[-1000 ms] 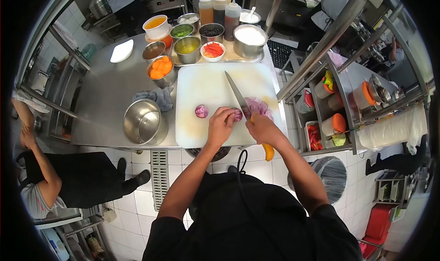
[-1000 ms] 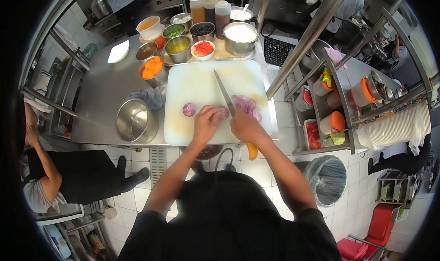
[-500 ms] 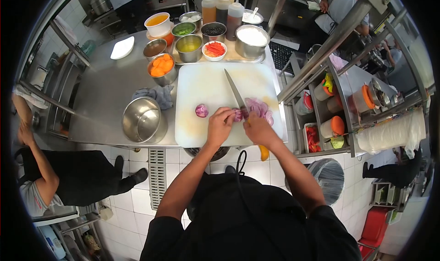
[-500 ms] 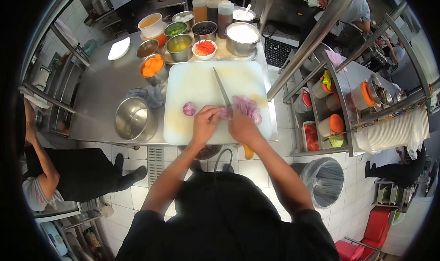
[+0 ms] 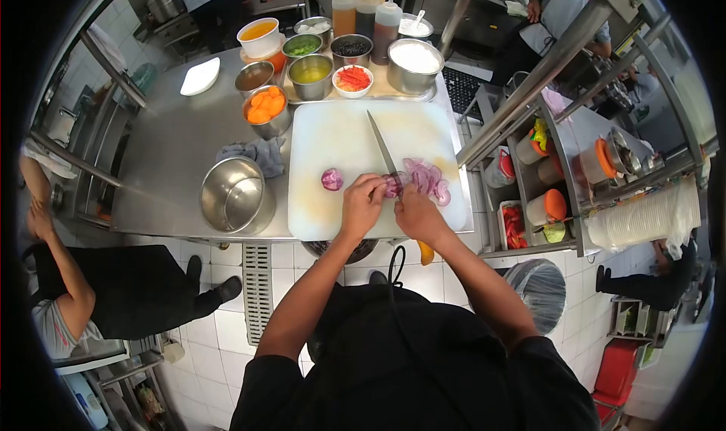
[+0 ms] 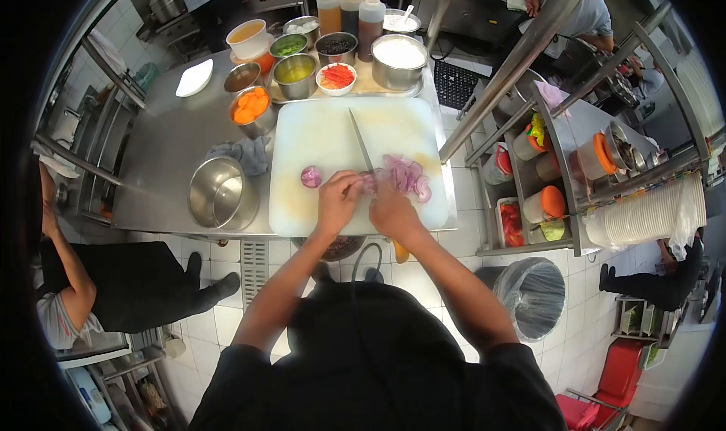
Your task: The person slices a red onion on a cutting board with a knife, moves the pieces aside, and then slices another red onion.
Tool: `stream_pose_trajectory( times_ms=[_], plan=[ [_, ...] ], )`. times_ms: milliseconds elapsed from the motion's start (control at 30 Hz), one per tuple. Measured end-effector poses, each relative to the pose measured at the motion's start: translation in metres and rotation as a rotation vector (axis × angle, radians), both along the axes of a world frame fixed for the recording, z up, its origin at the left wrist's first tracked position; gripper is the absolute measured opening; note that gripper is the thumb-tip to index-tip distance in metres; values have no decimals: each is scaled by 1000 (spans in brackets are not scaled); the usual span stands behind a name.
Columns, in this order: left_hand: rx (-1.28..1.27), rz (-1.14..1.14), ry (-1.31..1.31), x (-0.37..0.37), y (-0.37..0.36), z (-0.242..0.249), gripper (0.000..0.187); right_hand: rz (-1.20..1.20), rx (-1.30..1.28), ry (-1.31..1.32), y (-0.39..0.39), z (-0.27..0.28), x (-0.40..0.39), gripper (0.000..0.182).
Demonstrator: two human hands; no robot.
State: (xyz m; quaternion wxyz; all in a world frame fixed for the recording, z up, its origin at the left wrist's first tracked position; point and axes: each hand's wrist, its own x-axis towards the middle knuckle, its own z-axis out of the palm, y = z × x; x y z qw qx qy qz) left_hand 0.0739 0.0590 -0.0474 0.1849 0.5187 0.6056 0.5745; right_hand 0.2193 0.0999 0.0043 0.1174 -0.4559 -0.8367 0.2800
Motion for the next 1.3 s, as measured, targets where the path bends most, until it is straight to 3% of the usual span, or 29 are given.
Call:
stream_pose_trajectory(
  times_ms=[100,167,300,333,433,467,567,600,700,733,833,1133,1233,1300],
  plan=[
    [-8,14,13,-2,0,-1,10,-3,-272,-74,11,32,6,32],
    [-12,13,-1,0,0,0,10,87,-249,-60,11,25,10,28],
    [-20,7,-20,0,0,1,10,81,207,25,10,-34,11,28],
    [-28,21,-16,-1,1,1,10,103,135,-16,10,-8,9,29],
    [-1,14,-13,-1,2,-2,10,-79,-461,-102,0,84,-4,28],
    [-10,7,-31,0,1,-2,10,-67,-428,-27,-2,70,0,28],
    [4,3,-35,-1,2,0,10,130,297,65,10,-41,8,30],
    [27,14,-10,-1,4,-3,10,122,226,15,5,-11,6,30],
    [23,10,-13,-2,3,-6,10,-4,-275,-68,11,37,4,29],
    [15,1,-28,-1,3,-7,10,-87,-464,-85,2,77,-4,30],
    [13,-9,3,-3,3,-7,13,40,-22,-34,-2,4,1,31],
    [27,-36,27,0,6,8,15,-24,-93,-78,13,3,17,35],
    [232,-190,435,-16,21,11,19,-99,-127,-118,16,7,23,36],
    [16,-270,461,-26,21,16,18,-94,-111,-139,18,7,26,37]
  ],
)
